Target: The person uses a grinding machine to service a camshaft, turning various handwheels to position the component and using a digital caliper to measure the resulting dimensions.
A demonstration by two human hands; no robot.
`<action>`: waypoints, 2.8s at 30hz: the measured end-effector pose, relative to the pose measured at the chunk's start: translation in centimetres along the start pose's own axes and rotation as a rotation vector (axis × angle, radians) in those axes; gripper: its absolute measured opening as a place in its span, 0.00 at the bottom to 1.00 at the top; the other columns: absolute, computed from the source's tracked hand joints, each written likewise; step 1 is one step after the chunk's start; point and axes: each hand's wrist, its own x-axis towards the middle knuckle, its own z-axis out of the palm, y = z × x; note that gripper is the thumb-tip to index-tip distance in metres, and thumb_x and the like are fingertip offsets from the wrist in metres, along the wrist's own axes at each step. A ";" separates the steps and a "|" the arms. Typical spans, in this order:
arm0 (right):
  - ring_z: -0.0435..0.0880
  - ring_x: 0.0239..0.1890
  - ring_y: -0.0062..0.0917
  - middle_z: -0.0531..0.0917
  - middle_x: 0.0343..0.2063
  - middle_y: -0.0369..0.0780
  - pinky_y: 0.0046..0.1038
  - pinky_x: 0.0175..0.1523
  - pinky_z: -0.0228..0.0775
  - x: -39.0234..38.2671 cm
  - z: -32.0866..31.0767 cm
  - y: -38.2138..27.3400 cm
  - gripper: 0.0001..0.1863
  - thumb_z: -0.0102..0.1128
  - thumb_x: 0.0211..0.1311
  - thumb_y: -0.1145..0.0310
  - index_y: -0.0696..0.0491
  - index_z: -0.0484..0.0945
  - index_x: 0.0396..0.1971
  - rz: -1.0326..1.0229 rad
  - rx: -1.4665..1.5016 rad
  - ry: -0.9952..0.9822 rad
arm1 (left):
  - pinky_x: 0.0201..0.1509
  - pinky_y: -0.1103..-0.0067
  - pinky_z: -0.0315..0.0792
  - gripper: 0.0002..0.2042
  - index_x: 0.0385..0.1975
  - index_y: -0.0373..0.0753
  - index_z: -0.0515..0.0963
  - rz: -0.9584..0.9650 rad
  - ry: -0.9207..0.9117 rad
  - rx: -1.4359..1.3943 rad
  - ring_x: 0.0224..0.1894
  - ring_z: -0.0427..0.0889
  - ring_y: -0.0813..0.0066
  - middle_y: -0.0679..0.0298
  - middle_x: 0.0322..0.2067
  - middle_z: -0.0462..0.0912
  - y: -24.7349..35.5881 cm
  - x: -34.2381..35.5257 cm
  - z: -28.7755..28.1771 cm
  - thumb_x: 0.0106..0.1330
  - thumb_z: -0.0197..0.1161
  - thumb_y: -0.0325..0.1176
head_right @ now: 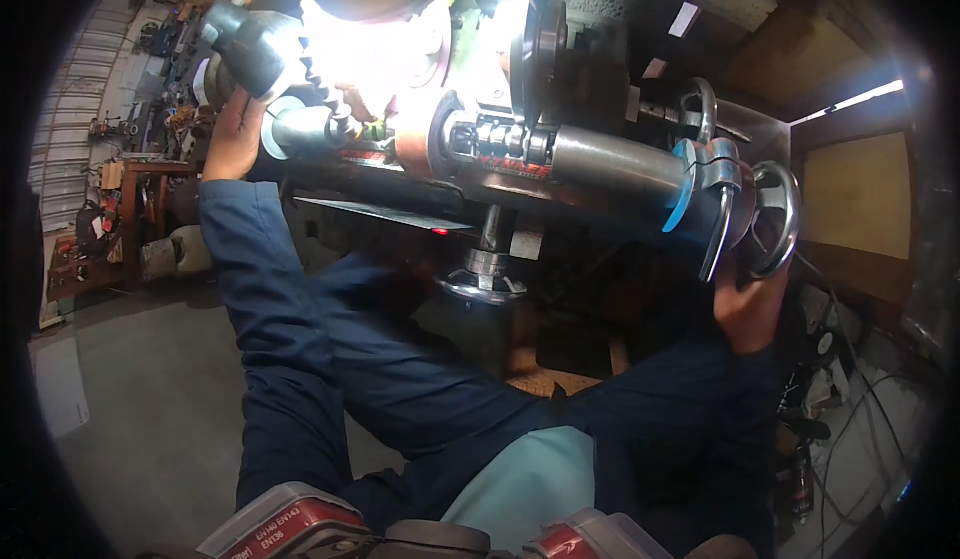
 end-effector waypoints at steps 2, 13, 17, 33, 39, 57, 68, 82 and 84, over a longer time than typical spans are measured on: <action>0.72 0.59 0.38 0.70 0.58 0.55 0.35 0.62 0.63 -0.5 0.7 -2.1 0.28 0.52 0.68 0.76 0.64 0.54 0.65 0.034 0.001 0.063 | 0.58 0.78 0.66 0.12 0.51 0.37 0.72 0.021 0.015 0.028 0.48 0.75 0.71 0.57 0.47 0.76 -0.4 0.0 0.0 0.76 0.51 0.37; 0.81 0.47 0.53 0.81 0.45 0.57 0.42 0.50 0.72 3.9 -0.1 -9.4 0.21 0.41 0.76 0.64 0.59 0.64 0.62 0.052 -0.424 0.230 | 0.72 0.67 0.51 0.17 0.51 0.36 0.70 0.074 0.079 0.119 0.73 0.54 0.52 0.52 0.63 0.68 -3.8 0.1 0.4 0.74 0.51 0.44; 0.79 0.54 0.47 0.80 0.51 0.53 0.38 0.57 0.69 5.3 -1.3 -9.3 0.22 0.39 0.78 0.59 0.58 0.68 0.61 0.176 -0.480 0.152 | 0.74 0.58 0.45 0.18 0.54 0.39 0.70 0.061 0.067 0.158 0.74 0.51 0.47 0.51 0.68 0.62 -3.7 0.5 0.9 0.74 0.51 0.45; 0.81 0.34 0.28 0.85 0.32 0.42 0.29 0.42 0.70 13.4 -4.0 -7.5 0.14 0.48 0.69 0.70 0.62 0.82 0.37 0.266 -0.448 -0.400 | 0.74 0.57 0.47 0.25 0.64 0.29 0.60 0.033 0.123 0.168 0.71 0.49 0.32 0.35 0.65 0.59 0.4 -0.6 -0.3 0.72 0.48 0.39; 0.81 0.29 0.23 0.85 0.27 0.40 0.26 0.37 0.72 17.8 -4.4 -5.2 0.17 0.51 0.64 0.66 0.65 0.82 0.37 0.577 -0.309 -0.809 | 0.73 0.54 0.49 0.19 0.54 0.28 0.68 0.067 0.166 0.232 0.69 0.53 0.32 0.36 0.63 0.62 -0.1 -0.5 0.6 0.73 0.47 0.38; 0.78 0.54 0.37 0.78 0.52 0.52 0.35 0.61 0.66 5.3 1.3 -7.6 0.23 0.39 0.77 0.61 0.64 0.70 0.58 0.097 -0.206 0.414 | 0.74 0.54 0.48 0.16 0.42 0.29 0.72 0.041 0.161 0.204 0.70 0.53 0.32 0.36 0.64 0.61 -0.5 -0.8 0.9 0.74 0.46 0.38; 0.81 0.46 0.28 0.84 0.42 0.45 0.29 0.55 0.70 10.1 -2.6 -7.9 0.17 0.44 0.74 0.69 0.64 0.78 0.49 0.261 -0.424 -0.108 | 0.73 0.56 0.51 0.18 0.51 0.27 0.70 0.012 0.228 0.269 0.70 0.56 0.37 0.39 0.63 0.64 -0.7 -1.0 1.4 0.75 0.44 0.38; 0.81 0.31 0.18 0.85 0.32 0.37 0.21 0.40 0.74 14.4 -2.9 -8.2 0.14 0.48 0.70 0.73 0.64 0.82 0.42 0.589 -0.210 -0.451 | 0.73 0.59 0.54 0.23 0.57 0.26 0.68 -0.033 0.236 0.236 0.69 0.61 0.44 0.42 0.62 0.68 -0.9 -0.8 1.8 0.74 0.42 0.40; 0.81 0.31 0.19 0.85 0.32 0.38 0.21 0.40 0.74 14.7 -2.9 -8.3 0.14 0.48 0.70 0.73 0.64 0.82 0.42 0.597 -0.206 -0.504 | 0.73 0.59 0.54 0.23 0.58 0.26 0.67 -0.021 0.258 0.267 0.69 0.61 0.45 0.43 0.63 0.68 -1.0 -0.8 2.1 0.74 0.41 0.41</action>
